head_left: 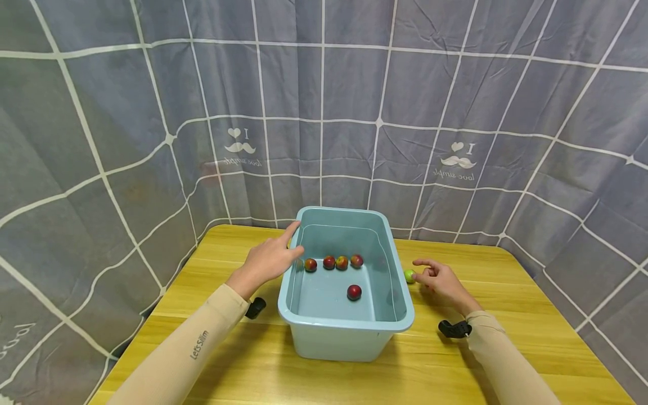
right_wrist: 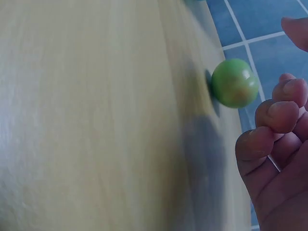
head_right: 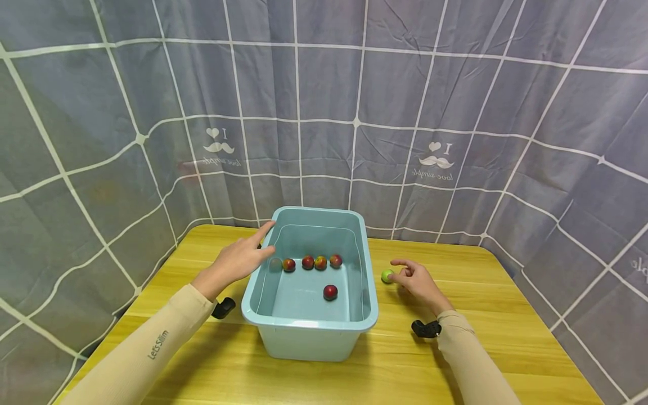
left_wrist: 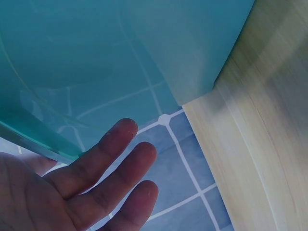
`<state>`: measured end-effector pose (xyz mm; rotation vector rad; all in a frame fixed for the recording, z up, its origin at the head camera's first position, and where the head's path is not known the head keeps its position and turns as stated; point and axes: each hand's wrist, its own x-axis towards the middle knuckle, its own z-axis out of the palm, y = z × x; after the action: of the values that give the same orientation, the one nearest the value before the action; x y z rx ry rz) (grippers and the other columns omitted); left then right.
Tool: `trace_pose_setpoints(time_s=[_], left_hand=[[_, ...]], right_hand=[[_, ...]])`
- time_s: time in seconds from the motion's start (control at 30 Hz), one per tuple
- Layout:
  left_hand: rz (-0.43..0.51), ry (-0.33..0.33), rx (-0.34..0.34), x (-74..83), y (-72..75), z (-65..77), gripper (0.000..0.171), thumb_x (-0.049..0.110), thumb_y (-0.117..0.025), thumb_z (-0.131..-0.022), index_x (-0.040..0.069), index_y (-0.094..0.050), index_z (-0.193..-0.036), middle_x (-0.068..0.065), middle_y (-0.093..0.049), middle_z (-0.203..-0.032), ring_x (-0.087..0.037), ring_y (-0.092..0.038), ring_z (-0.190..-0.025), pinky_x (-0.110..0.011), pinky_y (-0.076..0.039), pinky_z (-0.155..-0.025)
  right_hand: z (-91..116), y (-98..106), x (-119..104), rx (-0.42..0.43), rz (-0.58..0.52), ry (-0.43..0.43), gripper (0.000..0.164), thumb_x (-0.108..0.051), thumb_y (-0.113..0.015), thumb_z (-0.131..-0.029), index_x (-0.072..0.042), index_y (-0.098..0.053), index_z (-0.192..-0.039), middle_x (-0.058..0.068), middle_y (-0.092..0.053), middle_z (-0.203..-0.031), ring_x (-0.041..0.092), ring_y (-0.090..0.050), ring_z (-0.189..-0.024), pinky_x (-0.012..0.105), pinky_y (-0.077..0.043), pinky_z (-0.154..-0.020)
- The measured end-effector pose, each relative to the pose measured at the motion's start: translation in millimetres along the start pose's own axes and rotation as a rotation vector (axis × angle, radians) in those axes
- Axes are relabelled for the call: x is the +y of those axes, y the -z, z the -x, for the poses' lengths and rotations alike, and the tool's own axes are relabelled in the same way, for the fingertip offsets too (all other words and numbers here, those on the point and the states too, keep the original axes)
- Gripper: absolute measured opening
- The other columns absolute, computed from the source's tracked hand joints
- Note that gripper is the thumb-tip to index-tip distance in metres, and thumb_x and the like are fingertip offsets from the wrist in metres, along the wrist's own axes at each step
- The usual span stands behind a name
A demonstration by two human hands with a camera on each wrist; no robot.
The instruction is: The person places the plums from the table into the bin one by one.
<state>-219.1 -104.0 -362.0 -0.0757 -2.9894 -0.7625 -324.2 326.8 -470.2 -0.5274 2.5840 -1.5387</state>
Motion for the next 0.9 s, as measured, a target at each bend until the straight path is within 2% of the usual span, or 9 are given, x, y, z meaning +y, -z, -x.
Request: trace_pose_setpoints(time_s=[0.33, 0.6, 0.9], left_hand=[[-0.004, -0.008, -0.016, -3.5, 2.3, 2.2, 0.072, 0.053, -0.041, -0.097, 0.037, -0.013, -0.162, -0.006, -0.057, -0.069, -0.025, -0.051, -0.058, -0.035, -0.035, -0.048], [0.008, -0.018, -0.026, -6.9, 4.9, 5.2, 0.073, 0.052, -0.041, -0.097, 0.037, -0.013, -0.163, -0.007, -0.055, -0.067, -0.024, -0.049, -0.056, -0.034, -0.033, -0.047], [0.014, -0.026, -0.031, -10.6, 7.2, 6.4, 0.073, 0.051, -0.041, -0.097, 0.037, -0.012, -0.163, -0.007, -0.057, -0.069, -0.025, -0.051, -0.057, -0.035, -0.035, -0.047]], right_hand=[[0.3, -5.9, 14.9, 0.007, 0.006, -0.049, 0.06, -0.024, -0.075, -0.091, 0.002, -0.051, -0.139, 0.004, -0.048, -0.065, 0.014, -0.043, -0.052, 0.027, -0.039, -0.053], [3.7, -10.5, 17.6, -0.008, 0.009, -0.047, 0.06, -0.024, -0.073, -0.092, 0.003, -0.049, -0.141, 0.001, -0.047, -0.062, 0.014, -0.043, -0.052, 0.027, -0.038, -0.052], [7.7, -15.9, 15.7, 0.005, 0.037, -0.085, 0.061, -0.027, -0.074, -0.092, 0.0, -0.05, -0.141, 0.0, -0.046, -0.062, 0.014, -0.043, -0.052, 0.027, -0.037, -0.054]])
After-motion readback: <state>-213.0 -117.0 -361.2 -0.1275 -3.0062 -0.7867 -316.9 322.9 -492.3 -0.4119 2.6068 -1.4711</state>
